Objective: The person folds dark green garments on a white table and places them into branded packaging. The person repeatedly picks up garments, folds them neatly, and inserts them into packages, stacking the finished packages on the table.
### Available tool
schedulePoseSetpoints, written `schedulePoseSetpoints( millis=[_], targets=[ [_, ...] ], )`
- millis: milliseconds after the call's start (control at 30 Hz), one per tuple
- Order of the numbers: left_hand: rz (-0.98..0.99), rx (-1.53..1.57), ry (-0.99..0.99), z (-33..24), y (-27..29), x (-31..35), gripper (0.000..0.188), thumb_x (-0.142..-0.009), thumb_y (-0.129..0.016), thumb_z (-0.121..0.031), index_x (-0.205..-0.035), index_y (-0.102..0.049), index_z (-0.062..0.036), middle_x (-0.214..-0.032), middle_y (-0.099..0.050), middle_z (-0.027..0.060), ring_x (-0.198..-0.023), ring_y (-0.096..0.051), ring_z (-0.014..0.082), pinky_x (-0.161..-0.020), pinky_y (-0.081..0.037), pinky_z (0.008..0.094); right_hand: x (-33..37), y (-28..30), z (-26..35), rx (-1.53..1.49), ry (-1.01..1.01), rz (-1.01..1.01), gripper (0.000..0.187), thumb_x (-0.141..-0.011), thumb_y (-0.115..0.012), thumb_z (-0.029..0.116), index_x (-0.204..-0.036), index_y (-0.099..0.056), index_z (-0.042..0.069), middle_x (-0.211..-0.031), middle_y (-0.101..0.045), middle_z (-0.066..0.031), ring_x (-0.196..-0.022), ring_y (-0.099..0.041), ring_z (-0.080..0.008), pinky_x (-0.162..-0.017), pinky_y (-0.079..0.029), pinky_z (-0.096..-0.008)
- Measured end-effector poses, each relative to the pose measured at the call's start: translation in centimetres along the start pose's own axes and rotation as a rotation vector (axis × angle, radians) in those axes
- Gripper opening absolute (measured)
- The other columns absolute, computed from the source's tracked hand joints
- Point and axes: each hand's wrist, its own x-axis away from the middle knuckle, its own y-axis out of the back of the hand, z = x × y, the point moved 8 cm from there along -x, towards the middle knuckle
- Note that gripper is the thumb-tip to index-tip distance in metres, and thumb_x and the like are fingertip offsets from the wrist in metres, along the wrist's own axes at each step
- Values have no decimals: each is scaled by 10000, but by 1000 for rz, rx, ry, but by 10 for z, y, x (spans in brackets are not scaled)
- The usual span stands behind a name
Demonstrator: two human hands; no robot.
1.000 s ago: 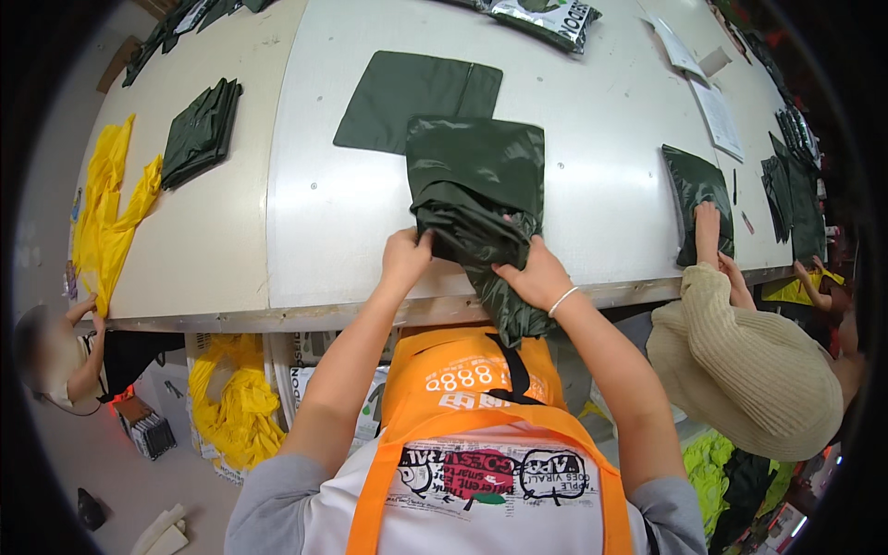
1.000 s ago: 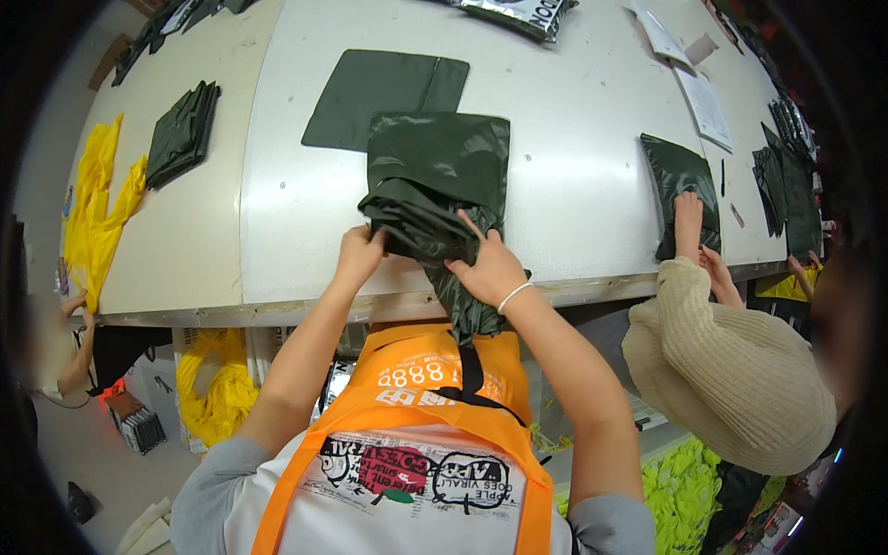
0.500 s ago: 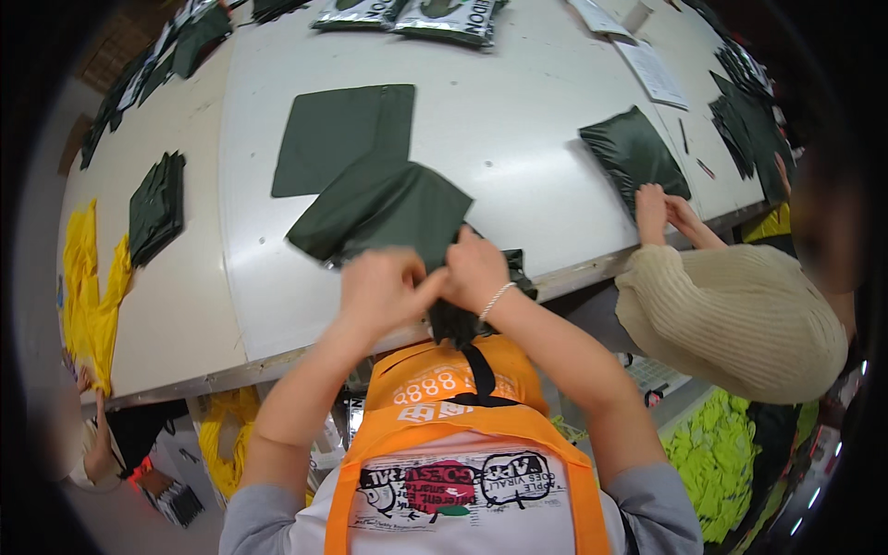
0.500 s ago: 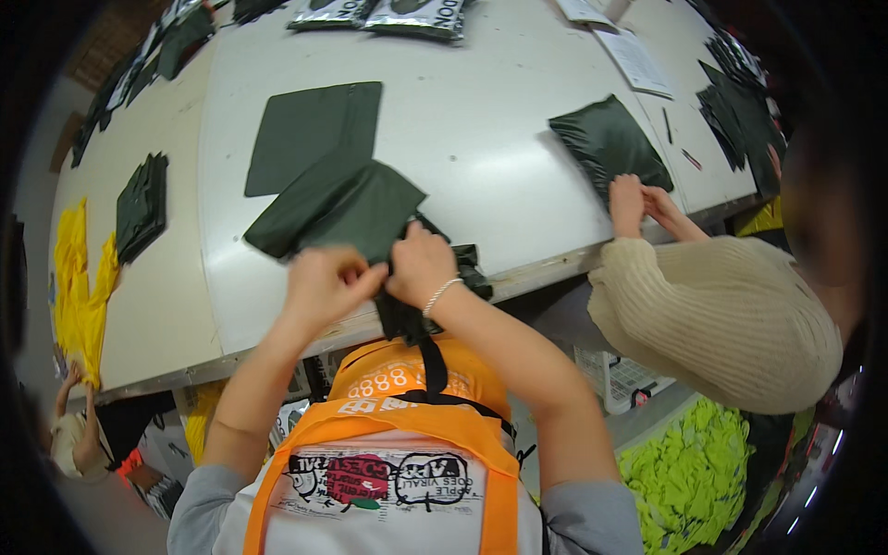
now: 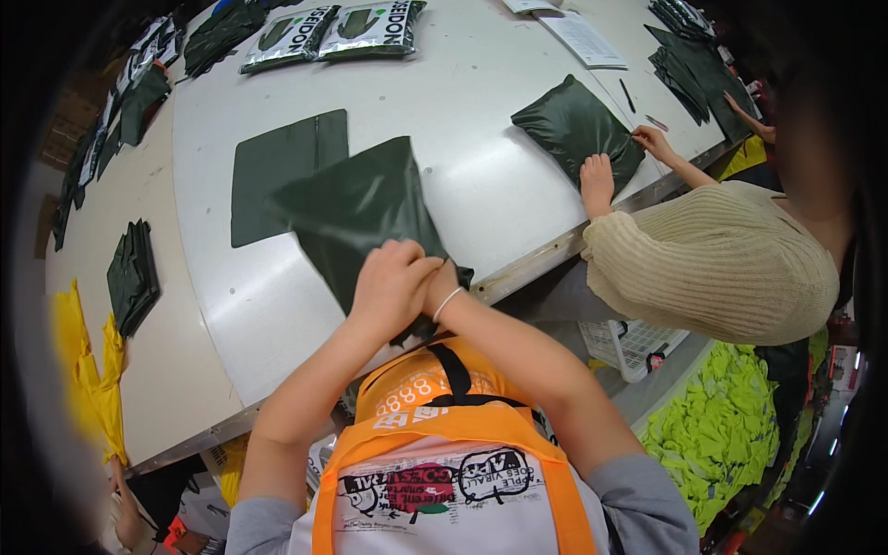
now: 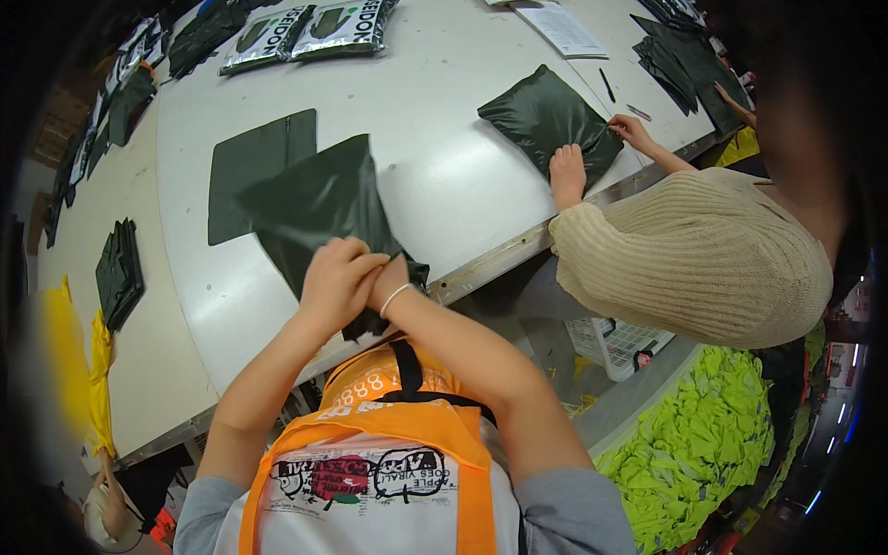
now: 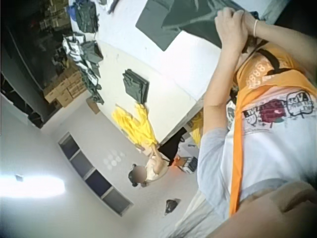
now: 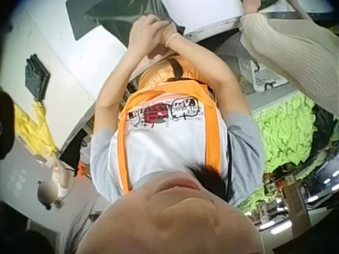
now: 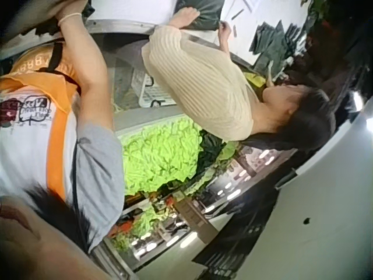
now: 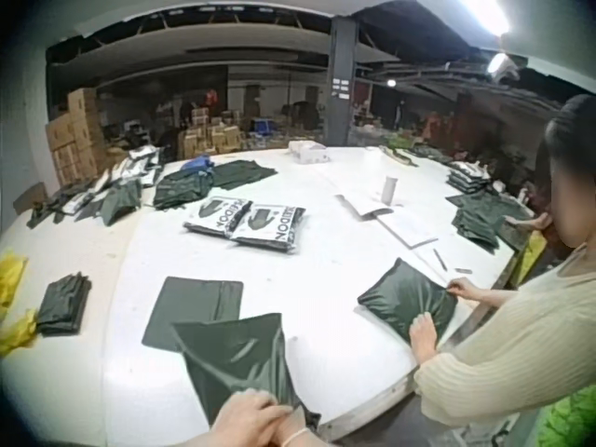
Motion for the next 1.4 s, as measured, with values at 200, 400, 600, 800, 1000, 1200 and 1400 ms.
schedulePoseSetpoints(
  millis=[200,400,600,800,1000,1200,1400],
  targets=[
    [-285,260,176,84,25,94,900,-652,-691,-92,-1420,-235,15,-1343,-444,205,-1161,-497,324,-1006,-374,408,-11,59,-44,-717,104,-614,426,-842,-650,156,-1206,-527,-25,-1266,-523,-199,-1165,-481,-345,-992,-380,-398],
    [-109,358,525,129,-15,67,875,-710,-546,85,-1474,-209,-178,-1102,-603,228,-966,-596,382,-816,-494,397,-23,60,-38,-820,43,-616,388,-839,-638,182,-1143,-556,-44,-1178,-577,-219,-1079,-515,-403,-943,-404,-404],
    [12,325,514,79,-17,102,832,-673,-413,175,-1440,-329,-138,-1034,-628,220,-909,-613,372,-806,-499,389,-52,20,-64,-765,-86,-490,436,-893,-533,272,-1239,-537,6,-1285,-524,-210,-1162,-501,-376,-980,-401,-409],
    [-562,109,554,146,-35,145,744,-725,-343,172,-1435,-318,-50,-1045,-653,216,-950,-630,215,-848,-433,247,-79,32,22,-463,-156,-415,429,-891,-477,340,-1154,-582,18,-1208,-573,-204,-1087,-537,-393,-926,-434,-421],
    [-513,696,674,195,-49,156,618,-860,-389,125,-1439,-333,-85,-1151,-624,159,-959,-608,165,-849,-449,245,-116,38,58,-384,-32,-363,417,-870,-502,325,-1144,-592,25,-1173,-595,-206,-1046,-567,-393,-880,-462,-420],
    [-637,1524,1112,152,-100,190,315,-946,-397,8,-1251,-467,-26,-1147,-595,162,-944,-651,278,-839,-549,349,-135,-3,91,-263,293,-288,398,-877,-520,318,-1083,-619,-8,-1121,-615,-217,-1060,-559,-379,-929,-420,-397],
    [-666,1674,1125,142,-95,211,354,-924,-469,-66,-1277,-475,-34,-1191,-586,145,-1039,-614,286,-902,-515,394,-96,19,123,-45,454,20,369,-932,-447,258,-1052,-587,-62,-1049,-619,-245,-1011,-557,-401,-853,-452,-420]
  ],
)
